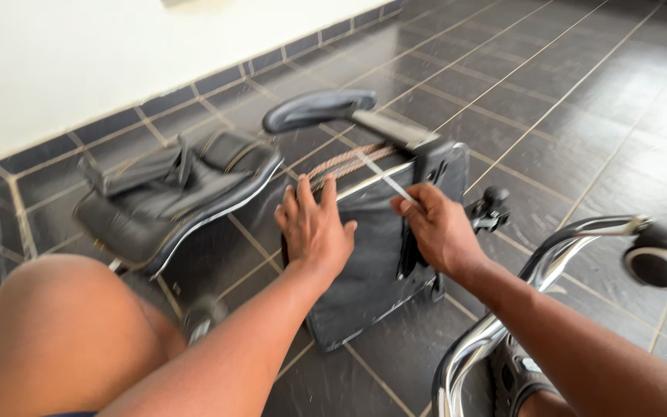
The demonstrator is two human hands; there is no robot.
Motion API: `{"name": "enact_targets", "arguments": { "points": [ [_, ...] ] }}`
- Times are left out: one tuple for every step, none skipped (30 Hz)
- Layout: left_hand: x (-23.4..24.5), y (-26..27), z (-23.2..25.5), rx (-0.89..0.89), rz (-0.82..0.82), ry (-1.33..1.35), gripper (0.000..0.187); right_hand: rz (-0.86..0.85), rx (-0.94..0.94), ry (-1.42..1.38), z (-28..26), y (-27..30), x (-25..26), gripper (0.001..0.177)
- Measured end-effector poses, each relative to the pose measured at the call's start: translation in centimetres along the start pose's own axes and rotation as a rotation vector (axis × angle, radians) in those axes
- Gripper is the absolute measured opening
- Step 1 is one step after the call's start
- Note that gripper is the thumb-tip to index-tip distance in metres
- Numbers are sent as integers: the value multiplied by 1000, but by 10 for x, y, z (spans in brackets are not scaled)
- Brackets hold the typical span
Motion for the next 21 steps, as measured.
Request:
{"name": "enact_targets", "arguments": {
  "points": [
    [1, -1, 4, -27, 16, 3, 88, -2, 6, 19, -4, -1, 5, 29],
    [3, -3, 7, -49, 30, 5, 88, -7, 11, 21, -8, -1, 11, 29],
    [4, -8, 10, -72, 43, 7, 88, -11, 15, 23, -12, -1, 16, 29],
    [6, -10, 12, -109, 80, 22, 87, -30, 12, 23, -15, 1, 18, 29],
    [7, -13, 14, -145, 117, 37, 87, -16, -32, 18, -16, 0, 21, 29],
    [6, -10, 14, -168, 139, 51, 87, -19, -87, 13, -14, 1, 19, 29],
    [4, -10, 14, -175, 148, 67, 87, -23, -141, 8, -11, 2, 17, 29],
    [2, -11, 11, -171, 153, 82, 87, -34, -103, -18, -12, 2, 13, 28],
    [1, -8, 8, -167, 158, 97, 88, -44, -65, -46, -12, 2, 9, 26],
    [-1, -7, 3, -134, 139, 109, 90, -48, -16, -73, -13, 0, 5, 25],
    [-2, -5, -2, -101, 121, 122, 92, -65, 7, -62, -13, 0, -2, 24],
    [-3, -4, -8, -73, 105, 133, 94, -76, 31, -55, -11, -1, -8, 23],
    [-4, -3, -15, -67, 93, 176, 96, -88, 56, -48, -10, -2, -15, 22],
    [-5, 3, -24, -56, 70, 218, 98, -99, 89, -88, -8, -3, -23, 22],
    [-7, 6, -33, -45, 47, 260, 101, -110, 122, -130, -7, -9, -30, 21],
    [-8, 11, -39, -106, 79, 304, 102, -126, 145, -176, -5, -11, -39, 20],
    [-9, 14, -45, -166, 111, 348, 103, -114, 155, -203, -1, -13, -47, 19],
    [-10, 16, -52, -224, 149, 393, 105, -102, 169, -229, 2, -17, -54, 19],
    [-13, 18, -57, -241, 157, 415, 106, -89, 181, -255, 4, -17, -62, 18],
    [-17, 18, -59, -261, 166, 437, 106, -82, 207, -307, 7, -16, -68, 18],
    [-21, 18, -61, -282, 175, 459, 107, -74, 232, -359, 9, -14, -73, 17]
  ]
}}
Point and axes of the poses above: each hand's wrist, its own y-axis away from the middle knuckle, its own x-axis out of the back of the hand, z = x × y, the point moved 4 cm from there along -y, towards the middle knuckle, and after that the axes turned 3 degrees about -z, right-handed, at the moved point
